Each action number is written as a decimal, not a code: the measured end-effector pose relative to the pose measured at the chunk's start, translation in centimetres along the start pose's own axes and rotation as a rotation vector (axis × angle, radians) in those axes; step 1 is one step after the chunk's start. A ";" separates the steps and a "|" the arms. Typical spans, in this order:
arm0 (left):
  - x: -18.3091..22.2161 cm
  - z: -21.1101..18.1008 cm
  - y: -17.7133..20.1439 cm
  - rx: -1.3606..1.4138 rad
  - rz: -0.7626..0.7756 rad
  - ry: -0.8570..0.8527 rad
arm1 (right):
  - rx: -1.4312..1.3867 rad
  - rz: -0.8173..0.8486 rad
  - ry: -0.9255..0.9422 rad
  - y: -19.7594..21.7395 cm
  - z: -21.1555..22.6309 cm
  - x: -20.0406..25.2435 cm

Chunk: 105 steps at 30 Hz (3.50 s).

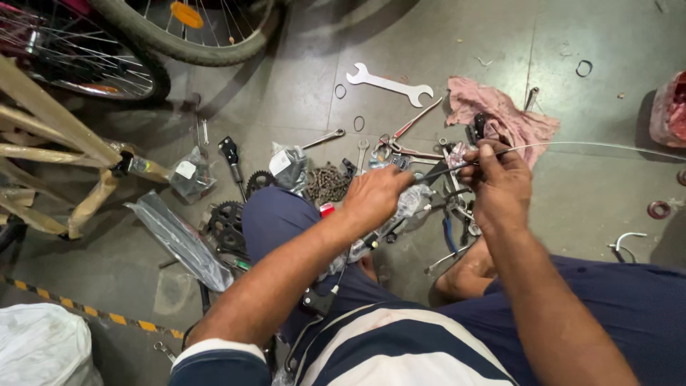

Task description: The person manipulates a bicycle brake lever and cable, using pliers to pull the wire through and a wrench to tighten components while sitting on the floor.

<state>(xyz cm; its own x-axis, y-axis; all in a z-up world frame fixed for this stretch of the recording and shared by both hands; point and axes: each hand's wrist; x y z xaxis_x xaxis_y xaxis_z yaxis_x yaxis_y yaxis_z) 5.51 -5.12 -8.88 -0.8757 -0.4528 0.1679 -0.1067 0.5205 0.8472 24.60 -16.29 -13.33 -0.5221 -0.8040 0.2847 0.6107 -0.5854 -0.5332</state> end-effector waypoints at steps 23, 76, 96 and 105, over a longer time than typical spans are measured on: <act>14.4 -1.3 7.5 -0.403 -0.311 -0.182 | 0.795 0.863 -0.116 -7.0 -11.7 7.5; 13.6 2.3 7.1 -0.059 0.054 -0.330 | 0.128 0.855 -0.286 -3.4 -16.9 4.9; 13.2 0.5 4.1 -0.216 -0.424 -0.021 | 0.470 0.481 -0.140 -7.5 -10.5 6.9; 13.3 1.5 3.3 -0.528 -0.257 -0.189 | 0.466 0.571 -0.040 -7.7 -9.6 6.9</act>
<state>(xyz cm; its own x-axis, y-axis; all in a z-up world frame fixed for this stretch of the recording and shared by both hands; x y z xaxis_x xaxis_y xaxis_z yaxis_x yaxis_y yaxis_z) -7.24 -8.29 -4.59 -0.9265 -0.3545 -0.1262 -0.1204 -0.0385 0.9920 10.60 -16.34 -14.94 -0.0312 -0.9948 0.0974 0.9750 -0.0517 -0.2159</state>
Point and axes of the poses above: each hand's wrist, its own x-axis away from the middle knuckle, its own y-axis out of the back of the hand, z = x × y, and after that the axes turned 10 degrees about z, right-handed
